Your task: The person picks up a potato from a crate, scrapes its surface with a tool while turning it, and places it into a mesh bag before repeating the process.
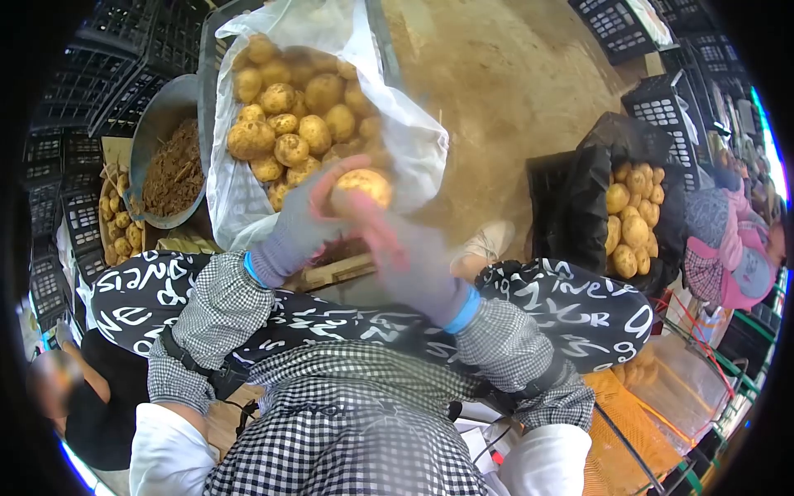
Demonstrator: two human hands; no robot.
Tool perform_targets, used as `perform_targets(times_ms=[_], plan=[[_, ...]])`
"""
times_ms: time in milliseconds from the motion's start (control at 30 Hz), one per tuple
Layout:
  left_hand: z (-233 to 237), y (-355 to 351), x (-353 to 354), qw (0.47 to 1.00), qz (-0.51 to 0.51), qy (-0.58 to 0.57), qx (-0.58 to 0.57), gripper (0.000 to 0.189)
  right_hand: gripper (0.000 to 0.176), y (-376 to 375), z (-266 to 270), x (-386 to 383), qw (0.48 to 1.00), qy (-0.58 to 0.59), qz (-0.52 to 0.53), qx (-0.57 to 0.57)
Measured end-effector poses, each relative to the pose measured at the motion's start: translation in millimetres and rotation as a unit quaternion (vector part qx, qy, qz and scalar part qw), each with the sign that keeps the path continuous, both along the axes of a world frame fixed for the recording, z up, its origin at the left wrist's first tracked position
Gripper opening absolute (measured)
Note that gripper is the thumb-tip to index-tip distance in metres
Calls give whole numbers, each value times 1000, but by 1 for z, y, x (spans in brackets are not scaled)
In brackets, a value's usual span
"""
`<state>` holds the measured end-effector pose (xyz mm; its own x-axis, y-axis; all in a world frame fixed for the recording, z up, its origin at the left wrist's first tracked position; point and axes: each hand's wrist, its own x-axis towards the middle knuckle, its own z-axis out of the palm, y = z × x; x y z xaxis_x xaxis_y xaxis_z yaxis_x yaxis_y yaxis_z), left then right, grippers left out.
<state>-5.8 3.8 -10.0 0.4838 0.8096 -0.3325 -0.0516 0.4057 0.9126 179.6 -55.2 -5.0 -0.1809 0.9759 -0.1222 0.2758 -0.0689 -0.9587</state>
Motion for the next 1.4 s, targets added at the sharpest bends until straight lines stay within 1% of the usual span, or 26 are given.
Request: perform_targets(times_ms=[67, 133, 200, 267, 300, 367, 400, 433, 467, 500, 533, 567, 633, 700, 767, 800, 833, 867, 900, 933, 967, 1033, 1100, 1167, 1267, 1400], plan=[[-2, 0, 3, 999, 17, -39, -13, 72, 42, 4, -9, 9, 997, -3, -45, 57], [-10, -2, 4, 997, 44, -64, -1, 71, 43, 17, 6, 12, 986, -118, -38, 111], [-7, -4, -2, 998, 19, -11, 53, 59, 49, 23, 18, 8, 959, -235, -1, 156], [-12, -7, 2, 991, 4, -42, 129, 54, 64, 16, 28, -4, 981, -189, 5, 41], [-12, -10, 1, 987, -9, 17, 158, 49, 64, 16, 5, 4, 962, -201, 7, 185], [17, 5, -1, 995, -55, 88, 5, 49, 57, 17, 5, 19, 977, -158, -54, 135], [12, 19, -6, 981, -62, 175, 62, 48, 54, 18, 5, 29, 981, -137, -84, 111], [8, 33, -10, 956, -69, 264, 113, 46, 51, 24, 20, 43, 985, -53, -167, -4], [-22, 50, -21, 872, -54, 390, 289, 44, 48, 26, 21, 76, 976, 104, -190, -40], [-46, 62, -36, 819, -76, 479, 308, 43, 44, 28, 21, 109, 939, 256, -219, -73], [-69, 72, -52, 755, -94, 562, 325, 42, 41, 31, 21, 141, 895, 360, -262, -9], [-88, 80, -63, 728, -149, 595, 305, 42, 38, 33, 22, 174, 840, 456, -287, 62], [-119, 84, -78, 689, -207, 629, 295, 44, 36, 31, 25, 226, 844, 238, -441, 189], [-130, 91, -79, 671, -214, 631, 326, 49, 39, 20, 24, 258, 830, 299, -436, 180], [-121, 102, -80, 743, -166, 610, 219, 58, 41, 11, 20, 262, 819, 336, -429, 176], [-114, 105, -80, 774, -139, 596, 160, 62, 42, 18, 37, 218, 819, 345, -423, 177], [-113, 105, -84, 839, -77, 517, 150, 76, 44, 25, 48, 176, 850, 301, -403, 159], [-102, 105, -82, 883, -63, 459, 71, 76, 45, 27, 55, 143, 912, 144, -362, 130], [-79, 103, -74, 917, -48, 397, -9, 76, 44, 31, 47, 126, 940, -25, -267, 212], [-55, 100, -65, 940, -31, 329, -89, 77, 42, 32, 47, 102, 948, -7, -296, 118], [-31, 88, -57, 962, -38, 258, -82, 63, 43, 33, 46, 80, 958, 14, -272, 93], [-7, 62, -40, 986, -48, 156, -34, 53, 53, 27, 44, 53, 992, 3, -128, 0], [-2, 41, -20, 993, -61, 94, 44, 63, 71, 25, 20, 38, 997, -24, -35, 59], [10, 15, -4, 988, -39, 90, 116, 49, 84, 25, 5, 28, 997, 0, 43, 57], [-7, 5, -3, 978, -7, 112, 175, 43, 101, 23, 22, 18, 971, 188, 54, -141], [11, 0, -5, 968, 18, 167, 187, 42, 104, 25, 34, 6, 920, 331, 62, -203]])
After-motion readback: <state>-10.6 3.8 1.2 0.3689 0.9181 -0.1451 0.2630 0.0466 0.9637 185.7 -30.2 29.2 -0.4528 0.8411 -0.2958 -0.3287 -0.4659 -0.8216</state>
